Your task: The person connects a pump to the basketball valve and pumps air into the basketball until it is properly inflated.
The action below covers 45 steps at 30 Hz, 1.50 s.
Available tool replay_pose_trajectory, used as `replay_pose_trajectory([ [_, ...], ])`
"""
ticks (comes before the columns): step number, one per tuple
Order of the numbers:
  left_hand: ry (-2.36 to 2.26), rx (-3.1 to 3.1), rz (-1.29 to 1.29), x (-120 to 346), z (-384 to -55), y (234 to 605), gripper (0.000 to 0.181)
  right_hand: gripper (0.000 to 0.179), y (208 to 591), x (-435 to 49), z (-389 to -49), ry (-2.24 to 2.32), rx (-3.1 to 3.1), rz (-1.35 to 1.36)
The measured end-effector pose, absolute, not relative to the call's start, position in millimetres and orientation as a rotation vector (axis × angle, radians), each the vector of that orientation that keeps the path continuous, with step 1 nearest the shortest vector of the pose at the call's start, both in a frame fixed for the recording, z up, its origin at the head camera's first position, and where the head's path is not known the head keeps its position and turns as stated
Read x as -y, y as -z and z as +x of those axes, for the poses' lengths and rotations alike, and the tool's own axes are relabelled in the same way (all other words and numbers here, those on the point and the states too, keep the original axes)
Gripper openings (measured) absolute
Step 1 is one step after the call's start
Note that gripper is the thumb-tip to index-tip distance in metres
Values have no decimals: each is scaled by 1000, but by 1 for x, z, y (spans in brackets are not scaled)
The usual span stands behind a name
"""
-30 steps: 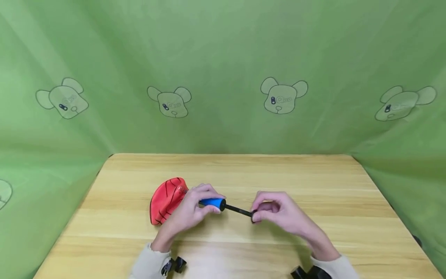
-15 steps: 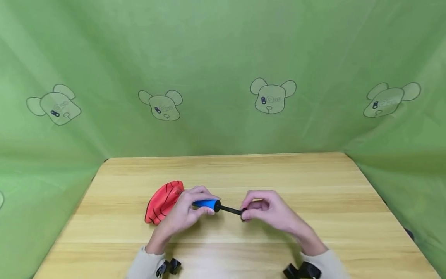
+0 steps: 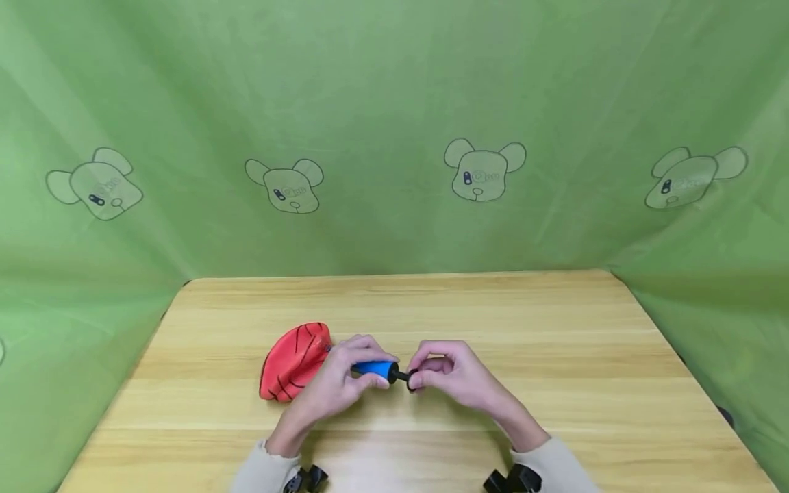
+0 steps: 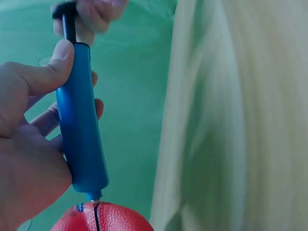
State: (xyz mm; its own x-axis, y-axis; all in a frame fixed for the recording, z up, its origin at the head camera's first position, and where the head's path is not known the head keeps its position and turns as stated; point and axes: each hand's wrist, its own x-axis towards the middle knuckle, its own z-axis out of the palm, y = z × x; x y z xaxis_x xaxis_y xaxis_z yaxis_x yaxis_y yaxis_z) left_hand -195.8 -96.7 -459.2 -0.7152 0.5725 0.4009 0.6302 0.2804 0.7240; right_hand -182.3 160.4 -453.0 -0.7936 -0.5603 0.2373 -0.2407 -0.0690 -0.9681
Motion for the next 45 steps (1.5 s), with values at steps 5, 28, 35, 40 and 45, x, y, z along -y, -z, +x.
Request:
replay_pose_trajectory([
  [5, 1480, 2434, -1184, 98, -196, 458, 23, 10, 444, -162, -180, 1933, -1967, -872],
  [28, 1553, 2424, -1211, 98, -195, 455, 24, 10, 451, -153, -178, 1999, -1970, -991],
  [35, 1590, 2409, -1174, 105, -199, 454, 24, 15, 411, -187, -164, 1870, -2011, -1060],
  [40, 1572, 2435, -1121, 110, -200, 452, 24, 19, 400, -202, -158, 1828, -2045, -1183],
  [45, 1521, 2457, -1156, 104, -197, 454, 24, 9, 420, -184, -168, 1792, -2071, -1033],
])
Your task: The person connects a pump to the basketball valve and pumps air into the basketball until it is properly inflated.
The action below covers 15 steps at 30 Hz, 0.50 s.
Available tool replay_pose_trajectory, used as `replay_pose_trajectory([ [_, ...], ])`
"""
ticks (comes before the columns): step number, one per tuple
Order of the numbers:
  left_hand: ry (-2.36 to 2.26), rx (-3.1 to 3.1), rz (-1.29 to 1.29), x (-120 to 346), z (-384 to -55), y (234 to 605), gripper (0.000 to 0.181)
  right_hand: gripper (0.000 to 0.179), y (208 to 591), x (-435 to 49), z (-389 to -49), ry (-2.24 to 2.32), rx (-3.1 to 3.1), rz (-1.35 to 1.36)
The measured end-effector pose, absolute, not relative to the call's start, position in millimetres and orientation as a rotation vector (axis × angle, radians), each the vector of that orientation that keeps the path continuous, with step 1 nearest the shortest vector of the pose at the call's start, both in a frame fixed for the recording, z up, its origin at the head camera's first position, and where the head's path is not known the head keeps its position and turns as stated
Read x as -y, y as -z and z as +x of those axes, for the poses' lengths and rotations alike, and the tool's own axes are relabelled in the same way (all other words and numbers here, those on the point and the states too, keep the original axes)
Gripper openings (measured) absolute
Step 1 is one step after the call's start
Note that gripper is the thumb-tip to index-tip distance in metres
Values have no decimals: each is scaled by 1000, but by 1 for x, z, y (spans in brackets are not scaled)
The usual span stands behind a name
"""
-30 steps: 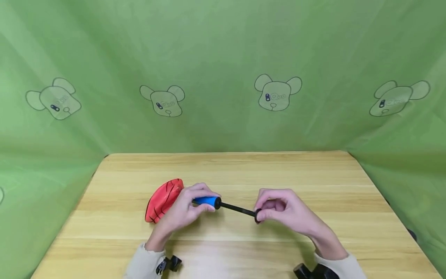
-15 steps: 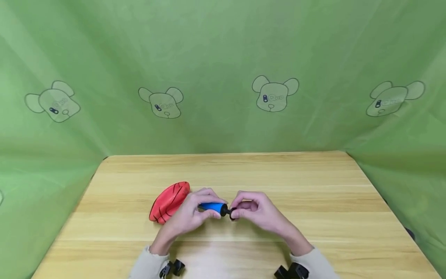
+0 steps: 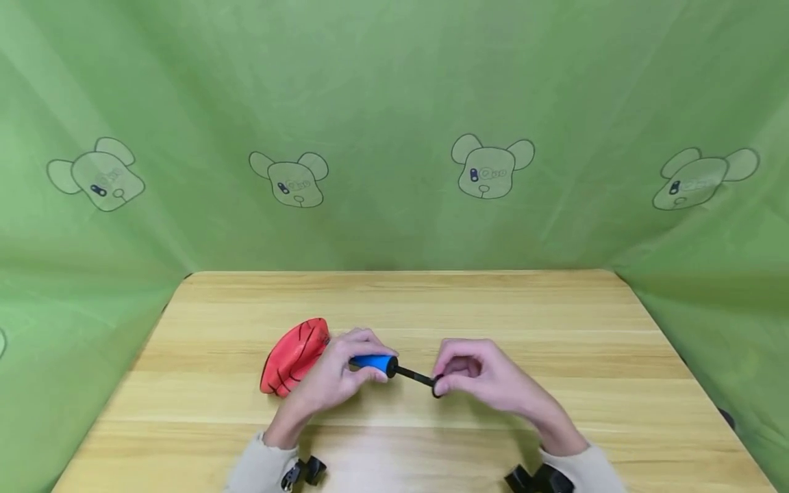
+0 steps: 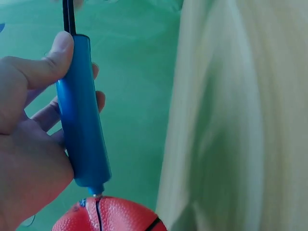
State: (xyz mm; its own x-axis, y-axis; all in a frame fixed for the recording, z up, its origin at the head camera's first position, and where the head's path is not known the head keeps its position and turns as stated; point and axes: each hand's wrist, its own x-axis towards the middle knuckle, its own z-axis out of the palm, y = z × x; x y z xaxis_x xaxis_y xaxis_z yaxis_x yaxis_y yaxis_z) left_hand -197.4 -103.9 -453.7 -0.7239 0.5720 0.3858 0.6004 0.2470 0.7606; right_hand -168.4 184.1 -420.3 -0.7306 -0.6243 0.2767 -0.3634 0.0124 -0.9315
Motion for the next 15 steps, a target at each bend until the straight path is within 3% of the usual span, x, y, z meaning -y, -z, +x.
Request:
replay_pose_trajectory([
  [7, 1480, 2461, -1246, 90, -193, 457, 25, 8, 442, -167, -174, 1822, -2099, -998],
  [15, 1489, 2412, -1159, 107, -197, 451, 26, 14, 404, -194, -158, 1785, -2111, -1110],
])
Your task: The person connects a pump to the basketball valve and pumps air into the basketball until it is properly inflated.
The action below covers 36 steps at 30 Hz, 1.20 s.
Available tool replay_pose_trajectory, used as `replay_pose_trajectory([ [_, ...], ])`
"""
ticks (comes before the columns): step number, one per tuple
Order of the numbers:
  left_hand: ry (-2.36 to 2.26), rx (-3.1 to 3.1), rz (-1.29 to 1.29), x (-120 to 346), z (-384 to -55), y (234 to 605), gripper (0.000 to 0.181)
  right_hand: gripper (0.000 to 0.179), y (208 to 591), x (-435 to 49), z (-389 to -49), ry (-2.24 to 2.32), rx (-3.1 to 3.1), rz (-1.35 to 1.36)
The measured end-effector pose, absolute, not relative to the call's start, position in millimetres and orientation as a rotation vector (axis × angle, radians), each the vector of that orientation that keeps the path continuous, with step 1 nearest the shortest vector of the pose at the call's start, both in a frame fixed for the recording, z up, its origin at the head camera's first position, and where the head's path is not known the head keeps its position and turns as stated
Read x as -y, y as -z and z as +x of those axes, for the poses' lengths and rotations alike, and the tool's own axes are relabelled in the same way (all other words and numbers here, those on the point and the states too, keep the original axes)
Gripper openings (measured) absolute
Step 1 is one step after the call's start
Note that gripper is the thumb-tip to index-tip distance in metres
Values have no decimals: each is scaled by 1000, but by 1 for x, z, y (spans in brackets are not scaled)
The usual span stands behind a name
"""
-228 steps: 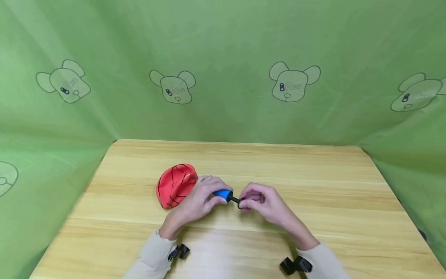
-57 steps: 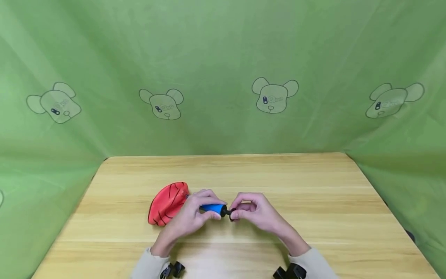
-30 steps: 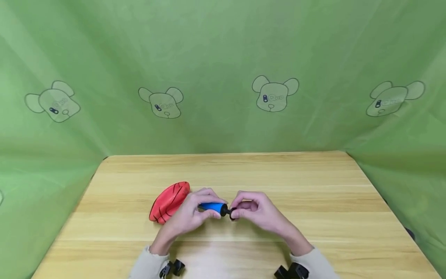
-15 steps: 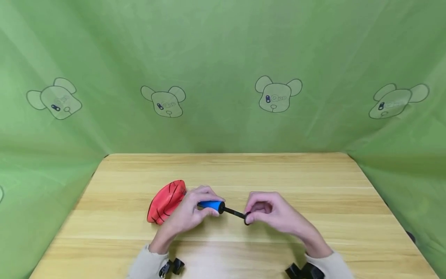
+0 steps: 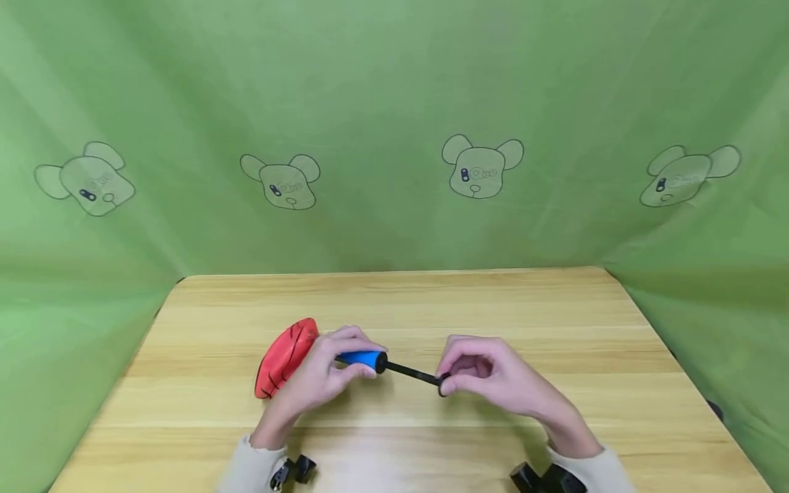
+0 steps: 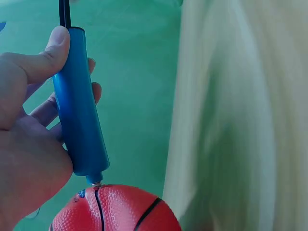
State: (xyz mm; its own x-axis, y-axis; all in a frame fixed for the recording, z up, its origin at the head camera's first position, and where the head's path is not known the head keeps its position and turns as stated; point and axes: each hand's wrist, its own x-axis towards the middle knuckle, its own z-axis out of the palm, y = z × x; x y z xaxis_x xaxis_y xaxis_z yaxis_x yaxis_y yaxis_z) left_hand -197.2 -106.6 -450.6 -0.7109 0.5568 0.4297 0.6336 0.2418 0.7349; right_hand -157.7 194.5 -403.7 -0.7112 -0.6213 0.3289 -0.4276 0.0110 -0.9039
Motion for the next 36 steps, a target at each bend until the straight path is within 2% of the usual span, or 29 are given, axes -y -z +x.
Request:
replay_pose_trajectory([
  [5, 1512, 2446, -1146, 108, -199, 450, 26, 15, 398, -200, -156, 1789, -2098, -1148],
  [12, 1464, 2465, -1192, 90, -194, 458, 25, 8, 434, -173, -174, 1791, -2120, -1041],
  [16, 1459, 2449, -1228, 88, -192, 460, 25, 9, 443, -166, -177, 1802, -2106, -990],
  [28, 1560, 2425, -1161, 98, -192, 447, 25, 17, 394, -209, -154, 1769, -2086, -1130],
  [36, 1451, 2455, -1211, 91, -188, 446, 26, 10, 433, -169, -171, 1834, -2068, -1048],
])
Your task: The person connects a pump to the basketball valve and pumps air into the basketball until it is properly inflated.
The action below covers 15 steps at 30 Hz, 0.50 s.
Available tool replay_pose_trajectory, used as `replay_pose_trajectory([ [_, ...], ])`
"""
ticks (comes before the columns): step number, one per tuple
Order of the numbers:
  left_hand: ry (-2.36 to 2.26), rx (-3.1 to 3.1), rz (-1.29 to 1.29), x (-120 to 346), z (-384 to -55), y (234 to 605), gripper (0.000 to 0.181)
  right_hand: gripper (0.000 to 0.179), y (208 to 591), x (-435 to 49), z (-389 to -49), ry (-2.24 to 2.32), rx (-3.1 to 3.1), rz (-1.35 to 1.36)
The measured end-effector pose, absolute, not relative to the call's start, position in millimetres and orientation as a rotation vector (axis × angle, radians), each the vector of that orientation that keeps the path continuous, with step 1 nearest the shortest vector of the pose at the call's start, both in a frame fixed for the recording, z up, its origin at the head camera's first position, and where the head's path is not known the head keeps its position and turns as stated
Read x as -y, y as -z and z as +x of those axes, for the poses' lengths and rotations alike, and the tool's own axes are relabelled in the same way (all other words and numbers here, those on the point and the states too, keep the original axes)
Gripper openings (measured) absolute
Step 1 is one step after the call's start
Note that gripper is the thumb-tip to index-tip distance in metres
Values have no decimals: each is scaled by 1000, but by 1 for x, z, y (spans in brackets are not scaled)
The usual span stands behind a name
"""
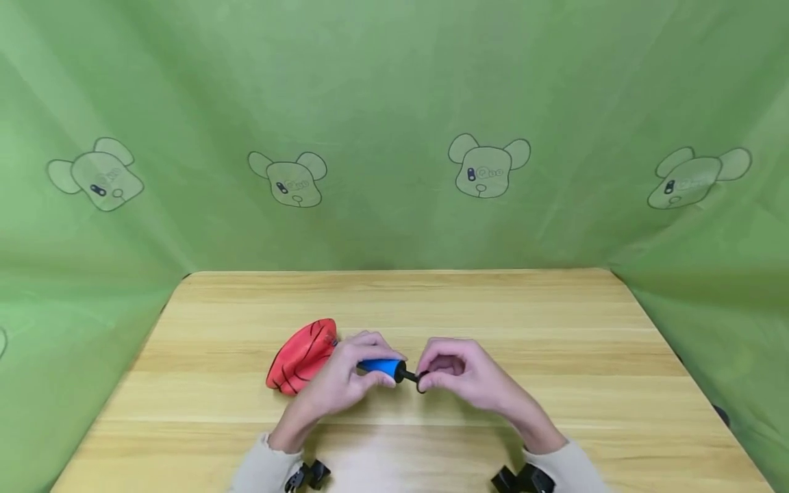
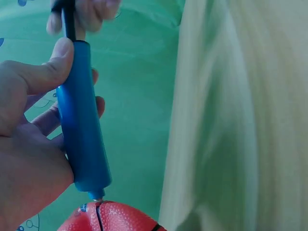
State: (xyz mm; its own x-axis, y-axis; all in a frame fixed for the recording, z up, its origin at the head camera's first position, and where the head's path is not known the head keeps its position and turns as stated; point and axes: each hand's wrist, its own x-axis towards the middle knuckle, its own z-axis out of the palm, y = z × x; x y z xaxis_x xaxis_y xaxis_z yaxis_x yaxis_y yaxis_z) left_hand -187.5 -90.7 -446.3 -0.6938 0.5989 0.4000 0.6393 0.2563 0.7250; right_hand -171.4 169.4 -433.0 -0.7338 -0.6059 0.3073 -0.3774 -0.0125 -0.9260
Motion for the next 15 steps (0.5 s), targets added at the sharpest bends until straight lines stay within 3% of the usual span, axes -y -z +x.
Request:
replay_pose_trajectory([
  [5, 1456, 2426, -1243, 92, -189, 452, 25, 10, 439, -163, -173, 1828, -2083, -1023],
  [15, 1488, 2386, -1170, 98, -191, 445, 25, 21, 393, -211, -156, 1794, -2043, -1246],
])
